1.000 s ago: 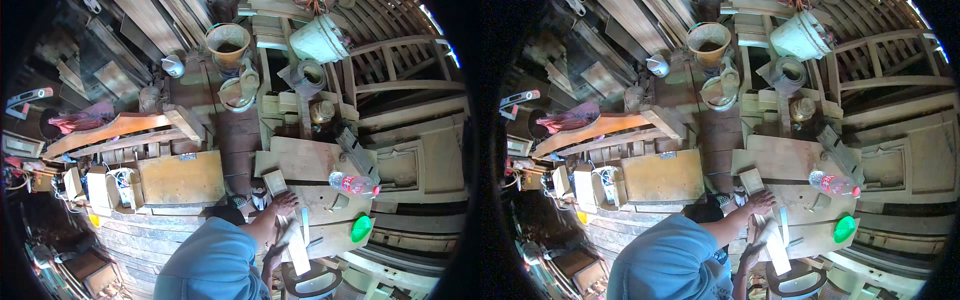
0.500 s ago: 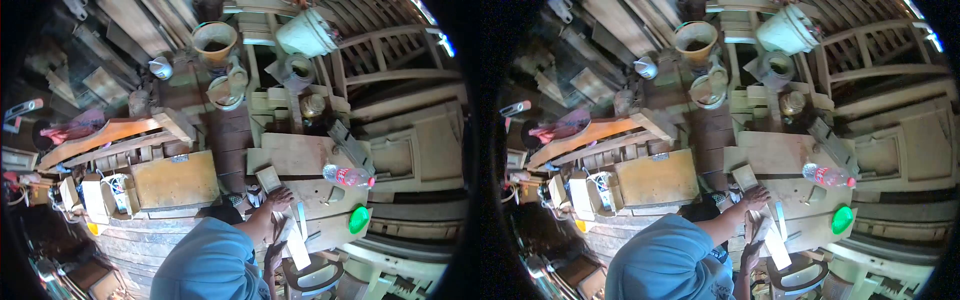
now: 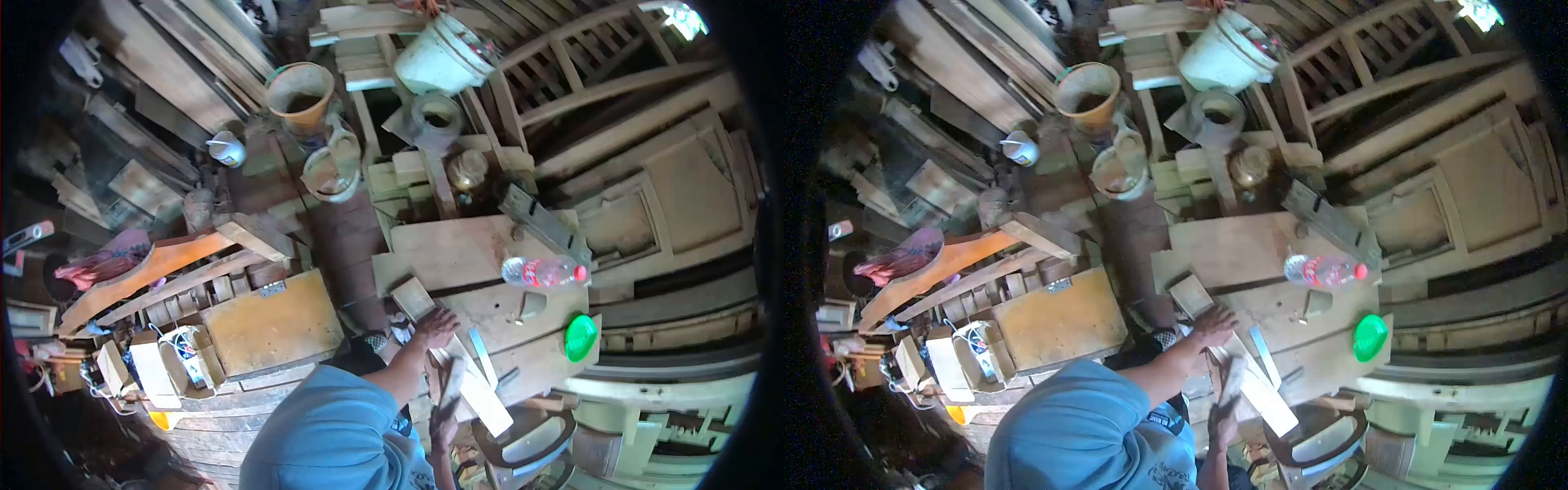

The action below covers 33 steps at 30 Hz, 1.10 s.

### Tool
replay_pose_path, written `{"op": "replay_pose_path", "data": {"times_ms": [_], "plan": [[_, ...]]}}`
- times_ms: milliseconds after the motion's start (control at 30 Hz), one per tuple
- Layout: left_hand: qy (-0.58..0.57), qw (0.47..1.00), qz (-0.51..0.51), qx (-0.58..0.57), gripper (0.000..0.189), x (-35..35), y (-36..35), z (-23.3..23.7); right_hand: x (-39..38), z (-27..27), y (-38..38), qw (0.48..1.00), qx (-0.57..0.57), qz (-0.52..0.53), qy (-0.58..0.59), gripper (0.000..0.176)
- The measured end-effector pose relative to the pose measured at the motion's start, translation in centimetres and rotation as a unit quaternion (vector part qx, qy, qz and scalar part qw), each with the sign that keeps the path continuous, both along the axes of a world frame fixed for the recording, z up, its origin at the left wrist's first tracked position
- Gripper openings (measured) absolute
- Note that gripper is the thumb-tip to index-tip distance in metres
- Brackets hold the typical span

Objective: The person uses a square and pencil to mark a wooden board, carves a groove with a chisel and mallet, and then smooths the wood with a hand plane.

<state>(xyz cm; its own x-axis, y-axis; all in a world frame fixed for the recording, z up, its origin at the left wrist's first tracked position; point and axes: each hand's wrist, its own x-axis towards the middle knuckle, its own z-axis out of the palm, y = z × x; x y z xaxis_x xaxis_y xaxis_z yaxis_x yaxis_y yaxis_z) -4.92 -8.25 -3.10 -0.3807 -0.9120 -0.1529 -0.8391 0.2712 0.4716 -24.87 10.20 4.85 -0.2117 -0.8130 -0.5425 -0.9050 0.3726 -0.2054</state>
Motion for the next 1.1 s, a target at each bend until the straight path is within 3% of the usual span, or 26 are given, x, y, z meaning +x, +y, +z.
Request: {"op": "replay_pose_path", "data": {"times_ms": [33, 67, 100, 167, 200, 267, 300, 333, 367, 400, 433, 500, 533, 600, 633, 700, 733, 800, 833, 867, 900, 933, 967, 1033, 1067, 1100], "plan": [[-0.01, 1.0, 0.015, 0.0, 0.047, 0.5, -0.3, 0.2, -0.3, 0.0, -0.2, 0.999, 0.016, -0.006, 0.035, 0.084], [-0.022, 1.0, -0.007, 0.005, 0.046, 0.6, -0.5, 1.2, -0.4, -1.2, -0.3, 0.989, 0.023, -0.148, 0.001, 0.082], [-0.032, 0.999, -0.032, 0.011, 0.046, 0.8, -0.4, 1.8, 3.3, 2.6, -1.1, 0.965, -0.06, -0.25, -0.048, 0.072], [-0.036, 0.999, -0.025, 0.0, 0.046, 0.5, -0.1, 1.1, 0.8, -2.8, 0.4, 0.967, -0.208, -0.108, -0.097, 0.071], [-0.034, 0.999, -0.029, -0.014, 0.047, 0.3, -0.2, 0.7, 0.7, -2.0, -0.2, 0.967, -0.21, -0.105, -0.099, 0.071], [-0.019, 1.0, -0.022, -0.007, 0.047, 0.0, -0.1, -0.3, 1.4, 2.1, -1.4, 0.998, -0.054, 0.016, -0.04, 0.076], [-0.004, 1.0, -0.014, 0.002, 0.047, -0.1, -0.1, -0.4, 0.5, 0.2, -0.8, 0.998, -0.053, 0.021, -0.038, 0.076], [-0.003, 1.0, -0.01, 0.003, 0.047, -0.1, -0.1, -0.5, -0.7, -3.3, 0.3, 0.988, -0.156, -0.016, 0.001, 0.076], [-0.002, 1.0, -0.009, 0.006, 0.047, -0.2, 0.0, -0.4, 1.0, -2.7, 0.2, 0.964, -0.257, -0.055, 0.041, 0.076], [0.0, 1.0, -0.008, 0.007, 0.047, -0.2, 0.0, -0.3, 2.3, -1.7, -0.3, 0.942, -0.324, 0.047, 0.068, 0.074], [0.0, 1.0, -0.005, 0.007, 0.047, -0.3, -0.1, -0.3, 2.2, 0.4, -0.7, 0.985, -0.045, -0.142, -0.085, 0.079], [0.005, 1.0, -0.009, 0.002, 0.047, -0.2, -0.1, -0.3, 2.0, 2.3, -1.0, 0.996, -0.042, 0.065, -0.041, 0.082], [0.006, 1.0, -0.005, 0.004, 0.047, -0.1, -0.3, -0.2, 1.9, 1.5, -0.9, 0.996, -0.04, 0.069, -0.041, 0.082], [-0.007, 1.0, -0.019, 0.021, 0.047, -0.2, -0.3, -0.2, 1.2, -2.4, 0.5, 0.97, -0.138, -0.19, 0.064, 0.082], [-0.005, 1.0, -0.019, 0.024, 0.047, -0.4, 0.2, -0.6, 1.0, -3.3, 1.1, 0.983, -0.142, -0.077, 0.083, 0.082], [0.014, 1.0, 0.001, -0.018, 0.049, -0.3, 0.0, -0.8, 1.7, -1.4, 0.9, 0.988, -0.131, -0.07, -0.049, 0.083], [0.01, 1.0, -0.003, -0.026, 0.049, -0.3, 0.0, -0.5, 1.2, -1.6, 0.7, 0.987, -0.133, -0.07, -0.049, 0.083], [0.008, 1.0, 0.0, -0.015, 0.049, -0.2, 0.0, -0.1, -1.0, -2.5, 1.3, 0.999, 0.0, -0.046, 0.017, 0.082], [0.005, 1.0, 0.0, -0.004, 0.049, 0.0, 0.0, 0.1, -1.9, -4.3, 2.1, 0.999, 0.002, -0.044, 0.017, 0.082], [0.005, 1.0, 0.0, -0.003, 0.049, 0.3, -0.1, 0.8, -2.4, -6.3, 2.6, 0.993, -0.096, -0.059, 0.021, 0.083], [-0.019, 0.999, -0.023, 0.026, 0.048, 0.5, -0.5, 1.5, 0.0, -4.0, 1.6, 0.978, -0.195, -0.075, 0.026, 0.083], [-0.043, 0.997, -0.047, 0.054, 0.047, 0.6, -0.8, 1.9, 1.5, -0.7, 0.4, 0.965, -0.062, -0.22, -0.127, 0.086], [-0.042, 0.996, -0.052, 0.052, 0.047, 0.2, -0.6, 1.3, 0.5, -1.1, 0.7, 0.964, -0.064, -0.224, -0.126, 0.086], [0.006, 1.0, -0.004, 0.004, 0.047, -0.2, -0.1, -0.5, -2.2, -2.4, 1.2, 0.983, -0.163, 0.072, -0.039, 0.087], [0.014, 1.0, -0.001, 0.01, 0.048, -0.1, 0.0, -0.4, 0.3, 1.5, 0.2, 0.993, -0.072, -0.071, -0.066, 0.086], [0.014, 1.0, -0.001, 0.012, 0.048, 0.2, -0.1, 0.5, -0.7, -0.5, 0.8, 0.993, -0.07, -0.072, -0.065, 0.086]]}}
